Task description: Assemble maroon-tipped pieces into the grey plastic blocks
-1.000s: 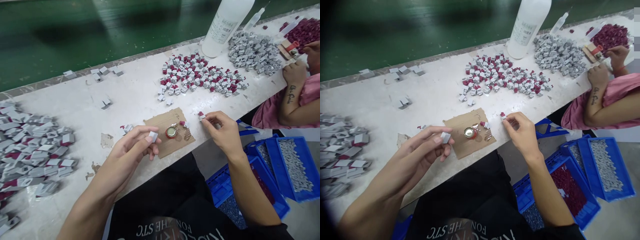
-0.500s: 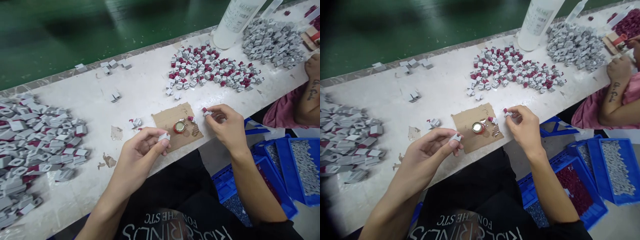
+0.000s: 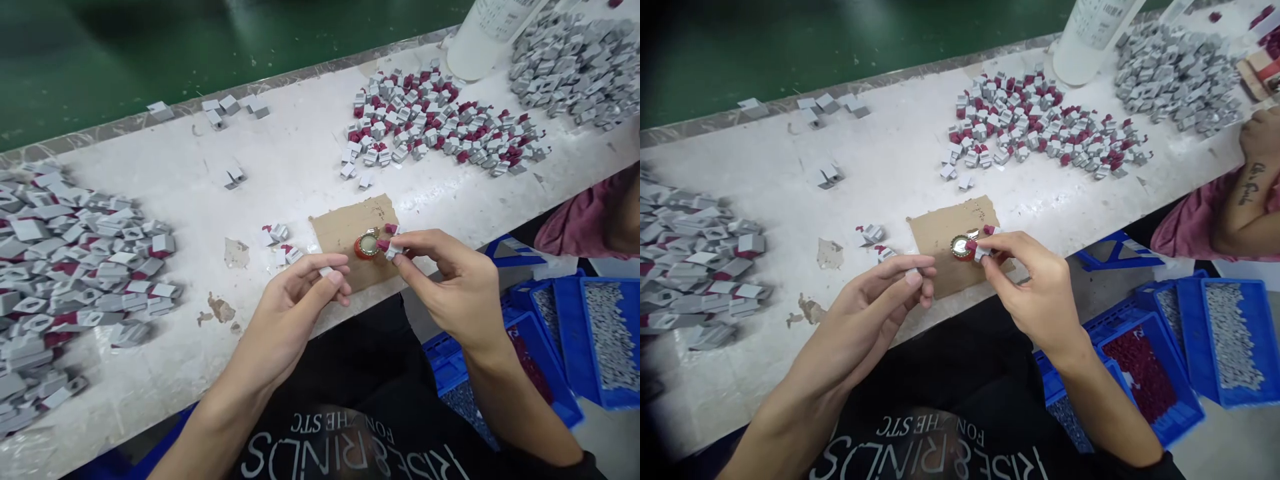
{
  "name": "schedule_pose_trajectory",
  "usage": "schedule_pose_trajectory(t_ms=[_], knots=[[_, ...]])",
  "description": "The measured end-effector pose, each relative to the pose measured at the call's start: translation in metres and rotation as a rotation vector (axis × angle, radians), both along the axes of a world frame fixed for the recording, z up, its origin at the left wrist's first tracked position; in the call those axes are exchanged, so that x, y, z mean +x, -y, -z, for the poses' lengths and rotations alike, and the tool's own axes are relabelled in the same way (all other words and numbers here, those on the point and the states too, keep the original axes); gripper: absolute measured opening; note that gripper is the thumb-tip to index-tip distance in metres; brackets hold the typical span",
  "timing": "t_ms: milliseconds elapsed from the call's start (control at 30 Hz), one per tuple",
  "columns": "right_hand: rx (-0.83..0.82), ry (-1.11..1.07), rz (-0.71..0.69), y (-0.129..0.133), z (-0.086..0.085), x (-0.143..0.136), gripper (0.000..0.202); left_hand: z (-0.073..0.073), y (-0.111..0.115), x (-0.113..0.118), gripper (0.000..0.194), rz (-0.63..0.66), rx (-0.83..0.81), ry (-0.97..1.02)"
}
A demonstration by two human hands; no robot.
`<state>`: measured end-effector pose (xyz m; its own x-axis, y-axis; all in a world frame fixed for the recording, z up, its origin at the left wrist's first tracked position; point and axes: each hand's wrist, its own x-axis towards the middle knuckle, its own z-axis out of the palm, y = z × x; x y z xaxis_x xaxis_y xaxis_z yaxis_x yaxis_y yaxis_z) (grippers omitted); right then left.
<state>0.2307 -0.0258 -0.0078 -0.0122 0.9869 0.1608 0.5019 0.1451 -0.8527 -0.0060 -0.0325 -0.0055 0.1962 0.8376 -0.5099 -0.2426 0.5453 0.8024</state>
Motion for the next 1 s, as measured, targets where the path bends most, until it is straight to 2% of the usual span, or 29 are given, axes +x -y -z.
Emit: schedule_pose_trajectory(t_ms=[100, 333, 500, 633, 767, 867, 1000], knots=[[-0.015, -0.024, -0.012, 0.0, 0.003, -0.001, 0.018, -0.001, 0.004, -0.004, 0.02, 0.024, 0.0, -0.021], [0.025, -0.009, -0.047, -0.002, 0.0, -0.004, 0.024, -0.004, 0.009, -0.007, 0.017, 0.097, 0.133, -0.166], [0.037, -0.001, -0.036, -0.003, 0.001, -0.004, 0.021, 0.0, 0.007, -0.004, 0.013, 0.044, 0.142, -0.133], [0.033, 0.019, -0.04, -0.004, 0.001, -0.004, 0.02, 0.005, 0.007, -0.001, 0.016, 0.003, 0.16, -0.132], [0.051, 0.012, -0.044, -0.005, -0.001, -0.005, 0.02, 0.01, 0.013, 0.0, 0.017, -0.022, 0.204, -0.279], [0.056, -0.004, -0.04, -0.005, -0.004, -0.005, 0.022, 0.011, 0.018, -0.003, 0.013, 0.035, 0.252, -0.412], [0.055, -0.002, -0.03, -0.004, -0.005, -0.006, 0.023, 0.008, 0.017, -0.005, 0.011, 0.09, 0.477, -0.576]])
